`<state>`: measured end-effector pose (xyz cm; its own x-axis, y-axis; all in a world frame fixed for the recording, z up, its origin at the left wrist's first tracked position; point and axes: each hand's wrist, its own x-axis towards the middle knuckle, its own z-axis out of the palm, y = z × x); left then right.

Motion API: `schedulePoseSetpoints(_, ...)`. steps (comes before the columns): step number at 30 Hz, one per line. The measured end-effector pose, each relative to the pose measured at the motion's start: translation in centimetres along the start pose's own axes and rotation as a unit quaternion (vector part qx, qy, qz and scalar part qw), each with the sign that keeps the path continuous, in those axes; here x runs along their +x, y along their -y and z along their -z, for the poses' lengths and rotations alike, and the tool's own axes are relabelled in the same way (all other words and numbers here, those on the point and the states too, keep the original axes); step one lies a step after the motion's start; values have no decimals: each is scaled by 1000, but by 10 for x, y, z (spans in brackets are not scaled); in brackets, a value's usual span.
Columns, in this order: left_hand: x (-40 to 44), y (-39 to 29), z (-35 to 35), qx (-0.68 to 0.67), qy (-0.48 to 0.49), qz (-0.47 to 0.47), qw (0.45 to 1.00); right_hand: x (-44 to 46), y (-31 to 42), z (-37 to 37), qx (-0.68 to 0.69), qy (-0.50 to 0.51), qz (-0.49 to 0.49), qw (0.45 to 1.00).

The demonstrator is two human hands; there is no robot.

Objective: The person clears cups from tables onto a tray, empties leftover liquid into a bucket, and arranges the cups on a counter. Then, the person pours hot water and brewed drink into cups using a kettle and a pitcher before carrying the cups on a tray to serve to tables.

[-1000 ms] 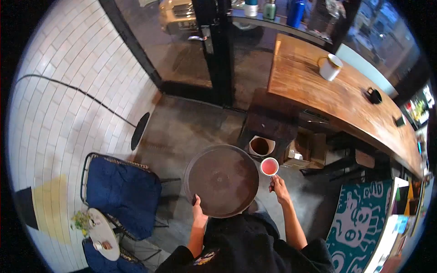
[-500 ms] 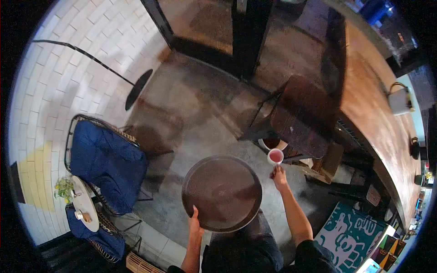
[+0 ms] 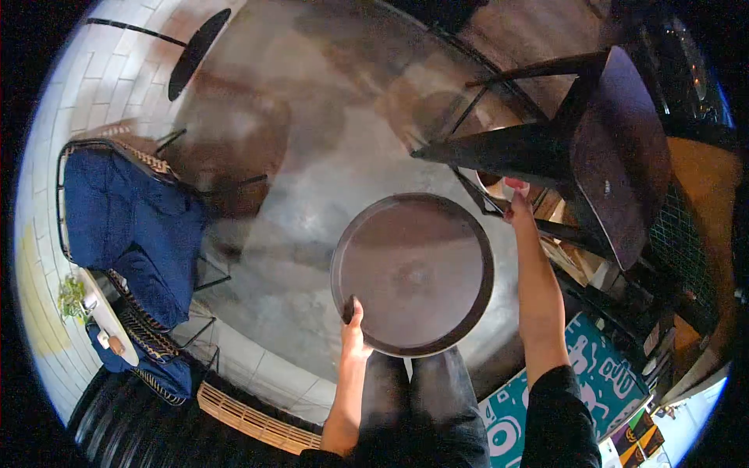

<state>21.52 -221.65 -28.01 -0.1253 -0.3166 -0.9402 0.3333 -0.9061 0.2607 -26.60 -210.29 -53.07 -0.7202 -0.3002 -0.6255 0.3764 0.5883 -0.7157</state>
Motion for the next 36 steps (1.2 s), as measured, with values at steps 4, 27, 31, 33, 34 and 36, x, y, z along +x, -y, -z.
schedulePoseSetpoints(4,9,14,11,-5,-8,12,1000,-8,26,7,64,-60,-149,985)
schedulePoseSetpoints(27,1,-9,12,32,36,-13,999,-39,68,22,-3,-178,-59,982)
schedulePoseSetpoints(31,2,-21,16,39,76,2,996,-59,63,27,24,-128,-60,990)
schedulePoseSetpoints(33,-3,-31,13,70,69,28,995,-93,57,27,197,-6,14,980)
schedulePoseSetpoints(34,-5,-35,11,73,84,18,994,-130,62,13,302,65,71,948)
schedulePoseSetpoints(36,-10,-37,7,108,106,6,988,-208,102,3,395,120,2,911)
